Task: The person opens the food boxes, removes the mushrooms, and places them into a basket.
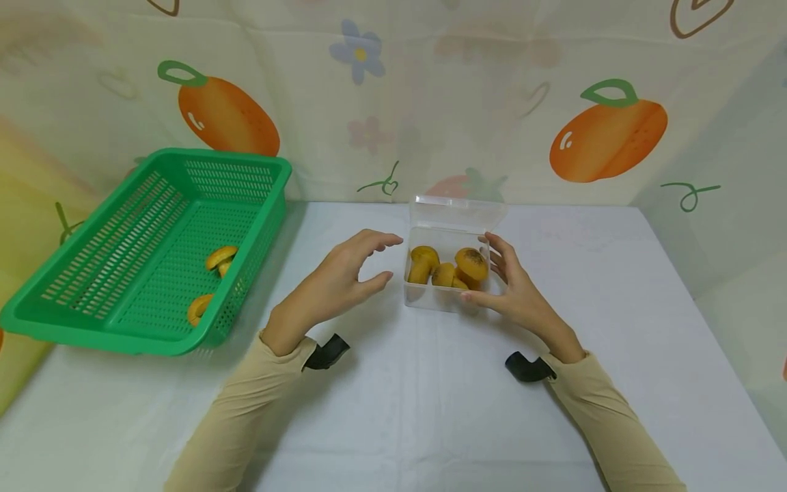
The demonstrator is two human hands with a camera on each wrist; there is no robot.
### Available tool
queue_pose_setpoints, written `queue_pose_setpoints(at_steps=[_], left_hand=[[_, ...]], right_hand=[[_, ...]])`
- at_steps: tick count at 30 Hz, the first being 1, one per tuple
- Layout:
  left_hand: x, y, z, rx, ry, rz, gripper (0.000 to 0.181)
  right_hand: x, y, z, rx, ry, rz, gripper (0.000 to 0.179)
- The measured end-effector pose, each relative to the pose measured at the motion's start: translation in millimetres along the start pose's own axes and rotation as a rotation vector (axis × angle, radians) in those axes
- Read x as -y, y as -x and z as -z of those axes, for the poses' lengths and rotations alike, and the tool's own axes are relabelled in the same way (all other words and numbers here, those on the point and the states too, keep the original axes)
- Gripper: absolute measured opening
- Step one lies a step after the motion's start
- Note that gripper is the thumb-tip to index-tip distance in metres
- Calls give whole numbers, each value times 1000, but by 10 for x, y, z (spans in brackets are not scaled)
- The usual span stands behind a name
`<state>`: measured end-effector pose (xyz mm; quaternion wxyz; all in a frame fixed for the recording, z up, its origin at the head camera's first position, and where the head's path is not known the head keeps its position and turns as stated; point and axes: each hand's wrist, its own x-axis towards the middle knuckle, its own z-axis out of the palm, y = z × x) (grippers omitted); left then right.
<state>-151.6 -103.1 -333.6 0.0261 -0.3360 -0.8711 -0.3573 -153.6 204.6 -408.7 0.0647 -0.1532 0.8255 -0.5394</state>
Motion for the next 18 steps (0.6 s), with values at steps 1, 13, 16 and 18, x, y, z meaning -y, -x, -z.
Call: queue_pose_setpoints(at_steps=[1,13,16,18], left_hand=[[-4,-20,-16,4,0,-5,44],[-125,-249,-173,60,20,-30,45],[-126,-295,-225,84,25,-25,45],[-119,-324,-264,103,37,-22,46]], right_hand=[[0,0,0,1,0,-1,106],[4,-4,5,2,-5,-10,106],[5,-4,2,3,-8,-11,105],[5,-4,2,3,-9,-10,105]])
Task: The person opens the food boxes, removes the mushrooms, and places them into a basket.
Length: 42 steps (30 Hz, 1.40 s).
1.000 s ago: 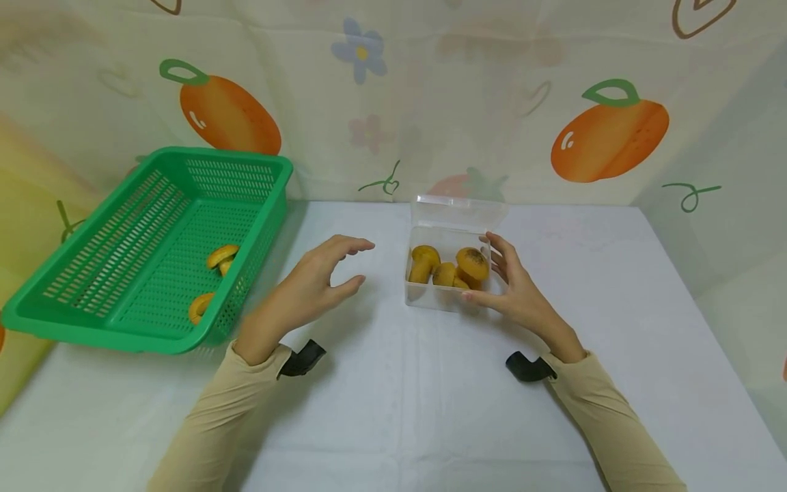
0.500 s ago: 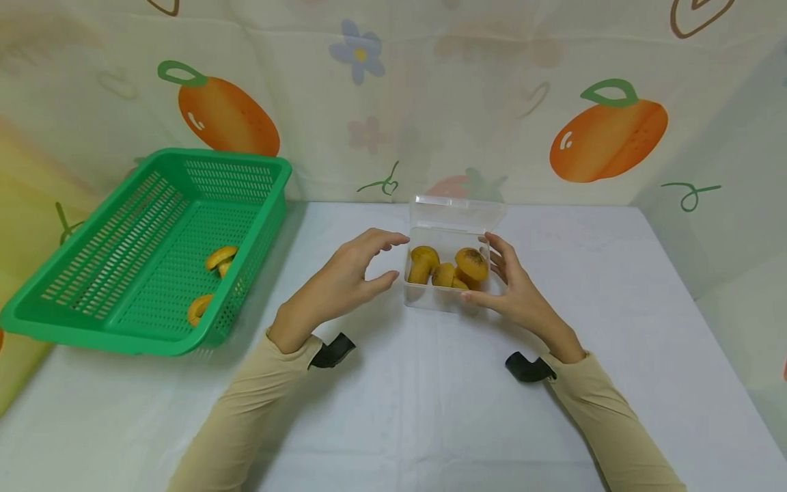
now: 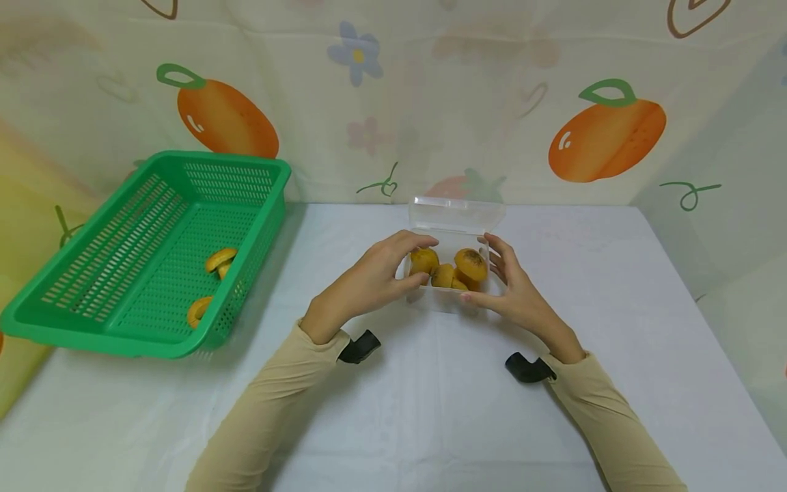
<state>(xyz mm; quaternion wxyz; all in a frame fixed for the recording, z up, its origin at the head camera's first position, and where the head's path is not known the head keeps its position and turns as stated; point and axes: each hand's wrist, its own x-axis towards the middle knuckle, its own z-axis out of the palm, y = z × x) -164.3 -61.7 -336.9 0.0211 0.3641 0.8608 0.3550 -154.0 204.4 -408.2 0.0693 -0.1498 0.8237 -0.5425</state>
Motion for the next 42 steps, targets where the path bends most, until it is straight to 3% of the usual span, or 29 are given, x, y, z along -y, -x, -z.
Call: queue_pose_setpoints(at_steps=[12,21,27,42], left_hand=[[7,-136,-179,71,12,38,46],[-7,-202,-226,129,-50,89,46],[-37,-240,-250,170,-118,91,44],[-48,-288,-324,196,-176,150,39]], right_hand=[[-3,-1,5,5,4,12,105],[-5,-2,1,9,12,10,104],[-3,5,4,5,11,5,104],[-7,5,5,9,14,4,104]])
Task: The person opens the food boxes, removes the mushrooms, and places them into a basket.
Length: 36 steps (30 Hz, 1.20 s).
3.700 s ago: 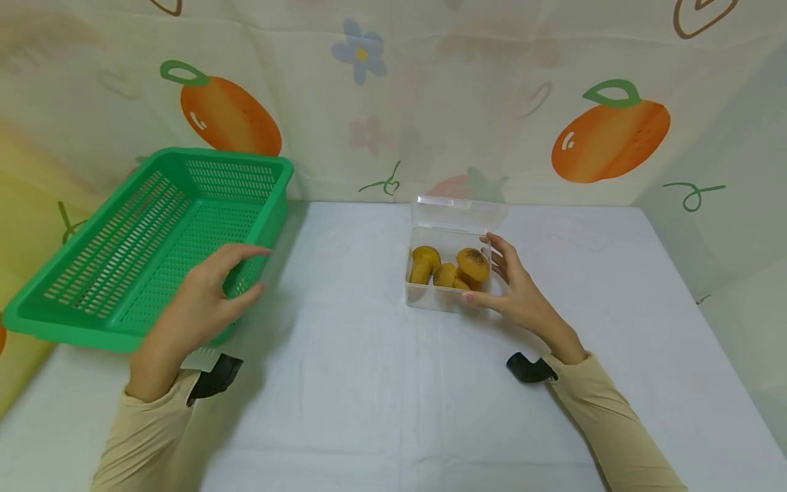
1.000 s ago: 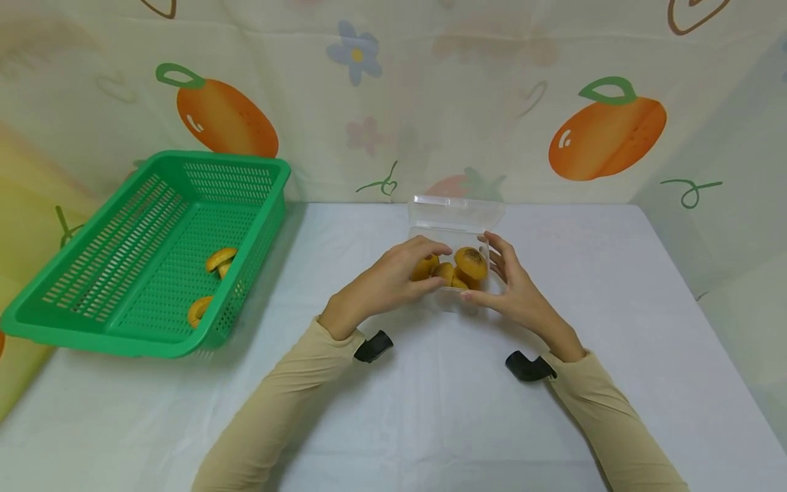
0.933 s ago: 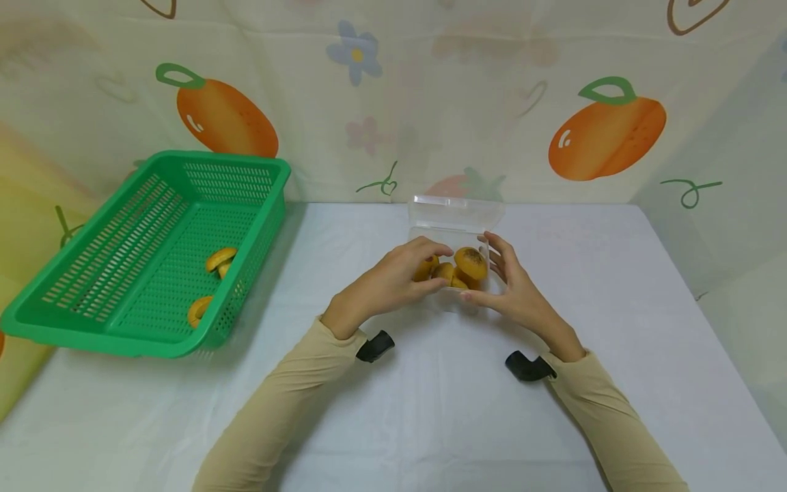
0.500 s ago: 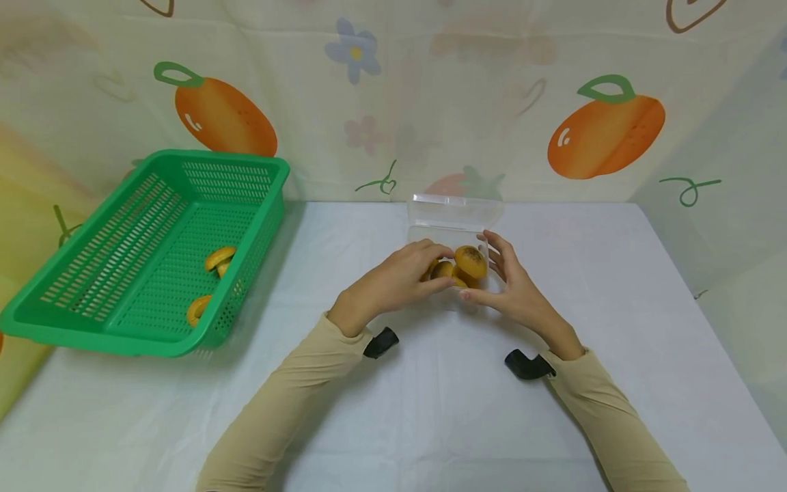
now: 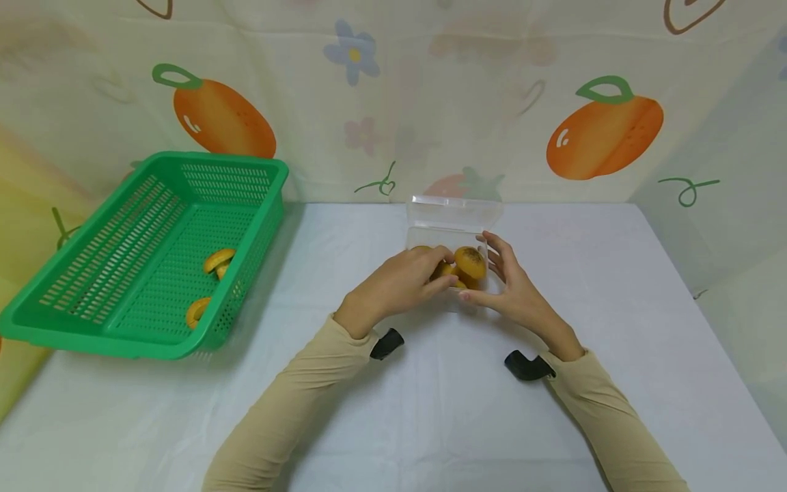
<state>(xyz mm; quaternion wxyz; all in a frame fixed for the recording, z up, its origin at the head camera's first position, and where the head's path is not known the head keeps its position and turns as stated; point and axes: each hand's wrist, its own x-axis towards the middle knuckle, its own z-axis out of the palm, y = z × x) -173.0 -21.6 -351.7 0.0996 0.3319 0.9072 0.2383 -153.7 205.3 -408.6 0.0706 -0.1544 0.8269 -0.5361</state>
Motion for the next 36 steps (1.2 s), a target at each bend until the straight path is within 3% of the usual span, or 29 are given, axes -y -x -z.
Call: queue_pose_setpoints(at_steps=[8,19,29,36], left_hand=[[27,31,5,-65,63,-36,36],[89,100,45,-194,160,-170,36],[103,217,80,-195,170,-240,26],[101,255,66,-173,115,-246,36]], right_hand=[[-3,-1,-5,-2,-1,-5,104],[-6,-3,-11,-7,-7,2,104],[14,6,-2,-4,-2,-2,105],[7,5,-5,0,-2,8,104]])
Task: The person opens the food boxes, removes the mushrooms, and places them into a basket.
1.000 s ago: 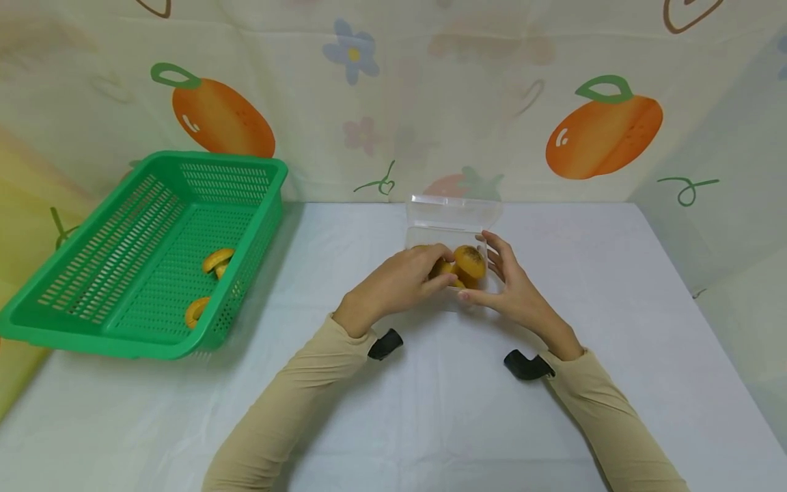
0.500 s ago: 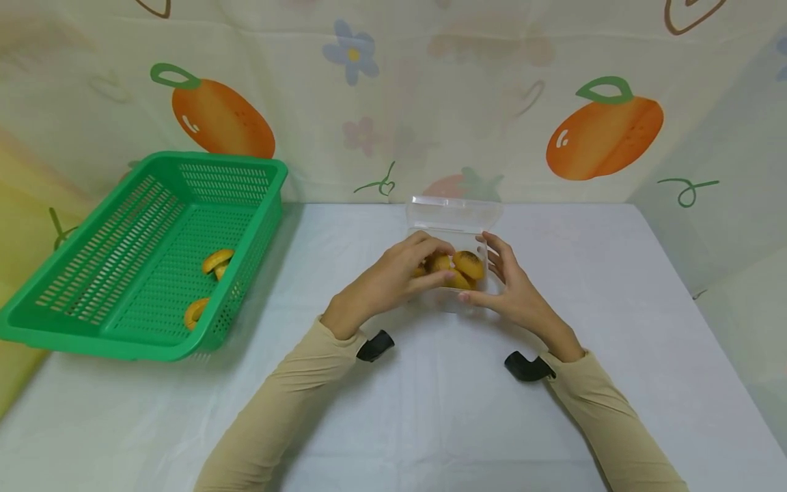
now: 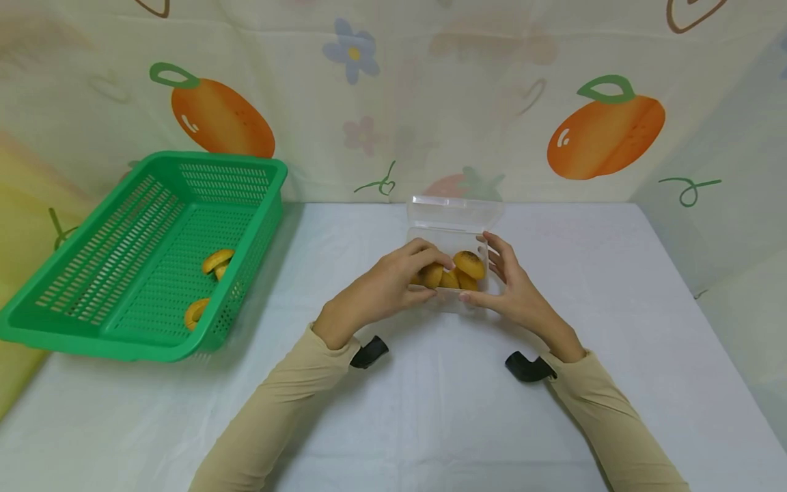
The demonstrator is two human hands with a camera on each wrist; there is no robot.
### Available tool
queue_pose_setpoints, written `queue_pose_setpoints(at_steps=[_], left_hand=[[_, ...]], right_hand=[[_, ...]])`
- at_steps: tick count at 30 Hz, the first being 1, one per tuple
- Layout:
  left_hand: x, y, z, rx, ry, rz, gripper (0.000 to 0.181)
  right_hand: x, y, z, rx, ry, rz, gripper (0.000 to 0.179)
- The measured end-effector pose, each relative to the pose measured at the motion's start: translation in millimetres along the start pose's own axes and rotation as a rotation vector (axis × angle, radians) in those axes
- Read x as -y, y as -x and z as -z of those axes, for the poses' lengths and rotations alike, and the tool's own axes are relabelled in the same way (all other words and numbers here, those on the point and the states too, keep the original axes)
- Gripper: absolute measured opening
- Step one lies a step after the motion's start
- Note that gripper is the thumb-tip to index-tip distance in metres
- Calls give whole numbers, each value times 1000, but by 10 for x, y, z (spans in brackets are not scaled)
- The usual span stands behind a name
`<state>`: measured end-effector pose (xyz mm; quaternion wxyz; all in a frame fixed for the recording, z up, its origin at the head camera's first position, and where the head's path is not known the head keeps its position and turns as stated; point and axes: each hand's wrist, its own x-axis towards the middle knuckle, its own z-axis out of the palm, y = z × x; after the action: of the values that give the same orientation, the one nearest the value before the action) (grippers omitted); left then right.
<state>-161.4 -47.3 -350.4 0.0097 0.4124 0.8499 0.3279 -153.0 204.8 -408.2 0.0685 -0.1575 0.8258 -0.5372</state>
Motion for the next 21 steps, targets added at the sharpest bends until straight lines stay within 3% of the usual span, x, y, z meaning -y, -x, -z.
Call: queue_pose_setpoints(at_steps=[21], left_hand=[[8,188,106,-190,34,10,33]], right_hand=[[4,-9,0,-8,18,3,105]])
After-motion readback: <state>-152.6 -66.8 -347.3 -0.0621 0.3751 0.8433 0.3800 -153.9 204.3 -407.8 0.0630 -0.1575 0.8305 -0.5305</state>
